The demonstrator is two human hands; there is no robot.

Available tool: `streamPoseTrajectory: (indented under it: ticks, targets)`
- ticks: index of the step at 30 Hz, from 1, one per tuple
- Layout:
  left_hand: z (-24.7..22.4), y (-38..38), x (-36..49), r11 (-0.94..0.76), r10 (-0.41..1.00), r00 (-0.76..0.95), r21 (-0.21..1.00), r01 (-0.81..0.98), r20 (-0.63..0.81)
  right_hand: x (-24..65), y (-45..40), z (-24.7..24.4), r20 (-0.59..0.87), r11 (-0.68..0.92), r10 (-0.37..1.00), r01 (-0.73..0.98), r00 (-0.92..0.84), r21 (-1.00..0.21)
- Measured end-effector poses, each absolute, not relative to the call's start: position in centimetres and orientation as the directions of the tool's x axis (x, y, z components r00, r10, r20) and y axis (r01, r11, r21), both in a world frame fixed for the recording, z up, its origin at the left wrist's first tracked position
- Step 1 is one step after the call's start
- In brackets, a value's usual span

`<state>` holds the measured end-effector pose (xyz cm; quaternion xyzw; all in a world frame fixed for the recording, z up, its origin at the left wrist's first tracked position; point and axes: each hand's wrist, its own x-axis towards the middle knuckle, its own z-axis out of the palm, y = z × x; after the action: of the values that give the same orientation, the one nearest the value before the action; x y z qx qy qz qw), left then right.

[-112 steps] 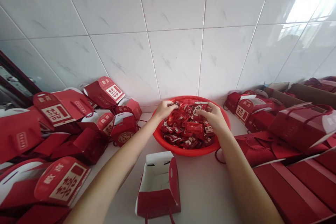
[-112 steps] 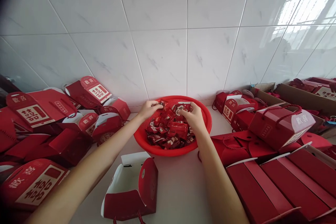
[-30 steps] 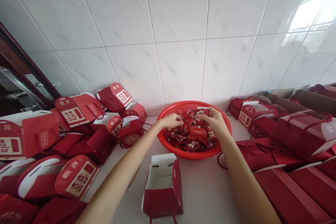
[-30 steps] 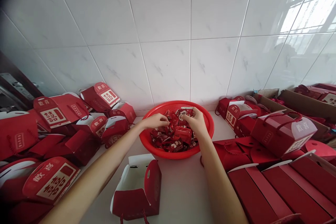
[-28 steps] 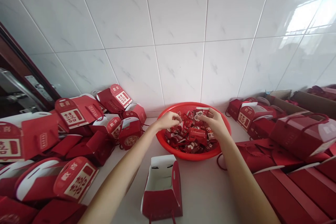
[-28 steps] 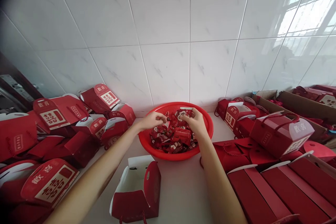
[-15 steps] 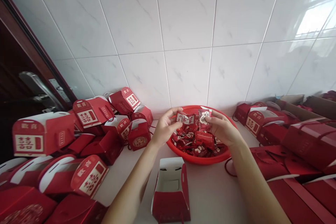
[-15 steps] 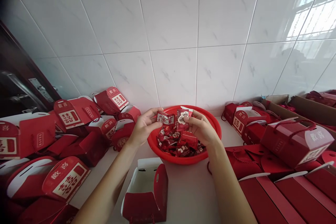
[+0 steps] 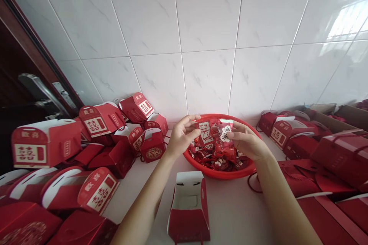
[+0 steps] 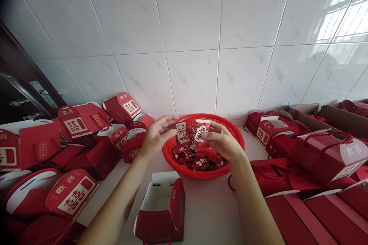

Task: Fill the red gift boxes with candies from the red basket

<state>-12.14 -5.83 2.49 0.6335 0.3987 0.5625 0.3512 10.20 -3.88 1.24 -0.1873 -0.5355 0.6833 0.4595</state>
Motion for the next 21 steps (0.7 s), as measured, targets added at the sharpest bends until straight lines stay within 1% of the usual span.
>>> streamPoseTrajectory:
  ticks: [5,8,13,16,18,21]
  targets:
    - [2.6,-6.0,-12.4,-0.418,0.907,0.152,0.885,0.206,0.393,9.8,-4.5,1.4,0.246,0.014,0.780,-0.378,-0.576,-0.926]
    - [2.5,-6.0,-12.3,-0.431,0.901,0.159,0.879,0.204,0.404,9.7,-4.6,1.6,0.229,0.023,0.781,-0.340,-0.581,-0.940]
    - [2.2,-5.9,-11.7,-0.403,0.913,0.112,0.908,0.114,0.392,9.4,-4.4,1.5,0.209,0.027,0.842,-0.346,-0.498,-0.938]
    - [2.2,-6.1,-11.3,-0.355,0.928,0.143,0.932,0.069,0.343,9.2,-4.2,1.4,0.226,0.036,0.868,-0.398,-0.442,-0.917]
    - [2.1,-6.1,-11.0,-0.344,0.929,0.170,0.937,0.060,0.330,9.2,-4.0,1.3,0.231,0.038,0.882,-0.427,-0.411,-0.904]
    - [1.9,-6.0,-10.8,-0.350,0.930,0.146,0.934,0.072,0.337,9.2,-3.9,1.2,0.230,0.040,0.892,-0.438,-0.388,-0.898]
